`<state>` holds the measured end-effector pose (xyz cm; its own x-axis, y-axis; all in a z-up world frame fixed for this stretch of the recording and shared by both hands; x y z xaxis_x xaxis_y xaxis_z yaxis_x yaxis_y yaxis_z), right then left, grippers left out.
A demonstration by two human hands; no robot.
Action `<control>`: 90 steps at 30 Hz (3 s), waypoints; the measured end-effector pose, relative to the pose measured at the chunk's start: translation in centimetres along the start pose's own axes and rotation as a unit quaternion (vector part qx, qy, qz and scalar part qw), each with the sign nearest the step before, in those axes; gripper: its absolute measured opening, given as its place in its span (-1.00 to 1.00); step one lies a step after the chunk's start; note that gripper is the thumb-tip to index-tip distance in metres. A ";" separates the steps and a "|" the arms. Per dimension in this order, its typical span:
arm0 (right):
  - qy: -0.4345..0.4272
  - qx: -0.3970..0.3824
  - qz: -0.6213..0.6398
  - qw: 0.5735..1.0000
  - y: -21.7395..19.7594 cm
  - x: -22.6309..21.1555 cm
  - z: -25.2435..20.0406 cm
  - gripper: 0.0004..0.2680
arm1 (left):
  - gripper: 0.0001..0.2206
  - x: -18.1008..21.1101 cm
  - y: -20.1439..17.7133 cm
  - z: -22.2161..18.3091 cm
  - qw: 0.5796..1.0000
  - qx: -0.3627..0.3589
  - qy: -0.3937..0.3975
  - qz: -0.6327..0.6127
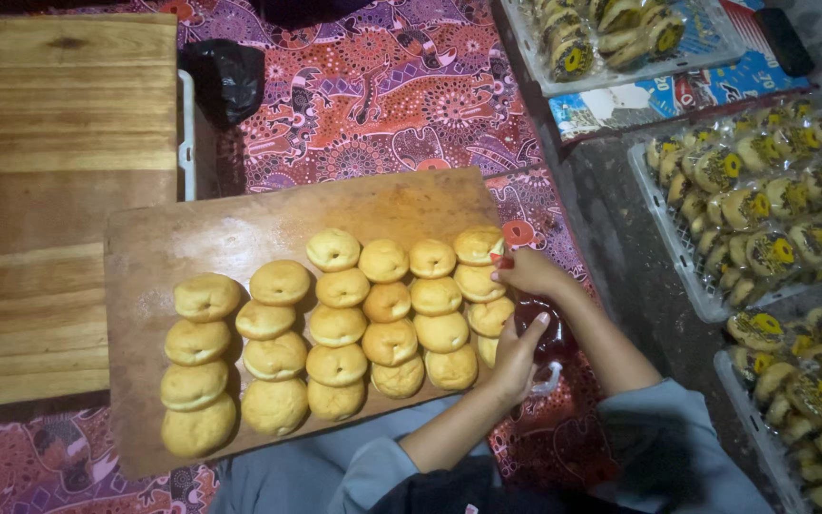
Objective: The person sits on the floor and uses a piping bag to inject red and then brown filling into rows of small round pastries arranged on a wooden board. The person switches between two fillings and continues filling each pastry one by one.
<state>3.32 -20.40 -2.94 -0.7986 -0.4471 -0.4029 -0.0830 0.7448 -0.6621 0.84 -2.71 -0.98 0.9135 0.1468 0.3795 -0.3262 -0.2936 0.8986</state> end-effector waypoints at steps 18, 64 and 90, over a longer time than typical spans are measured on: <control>0.000 0.002 -0.082 0.997 0.4 -0.2 2.4 -0.63 | -0.63 1.6 0.1 0.0 1.000 0.008 0.015 -0.024; 0.051 0.147 -0.045 0.987 1.3 0.0 1.7 -0.71 | -0.67 1.7 -1.1 -0.8 0.990 0.079 -0.027 0.113; -0.133 0.081 0.536 0.830 30.7 -9.7 -18.5 -0.85 | -0.56 0.0 -13.9 -31.9 0.977 0.129 -0.022 0.170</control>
<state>-2.49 15.98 -7.60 -0.2006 0.3201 -0.9259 0.6884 0.7185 0.0993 -2.40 31.48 -6.41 0.7749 -0.0402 0.6309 -0.5456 -0.5466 0.6353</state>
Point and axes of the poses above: each hand's wrist, its own z-axis towards the middle knuckle, its own y-axis out of the palm, x = y × z, the point moved 3 cm from there along z, towards the middle knuckle, and after that the axes turned 7 degrees about -x, right-handed, at the moved point
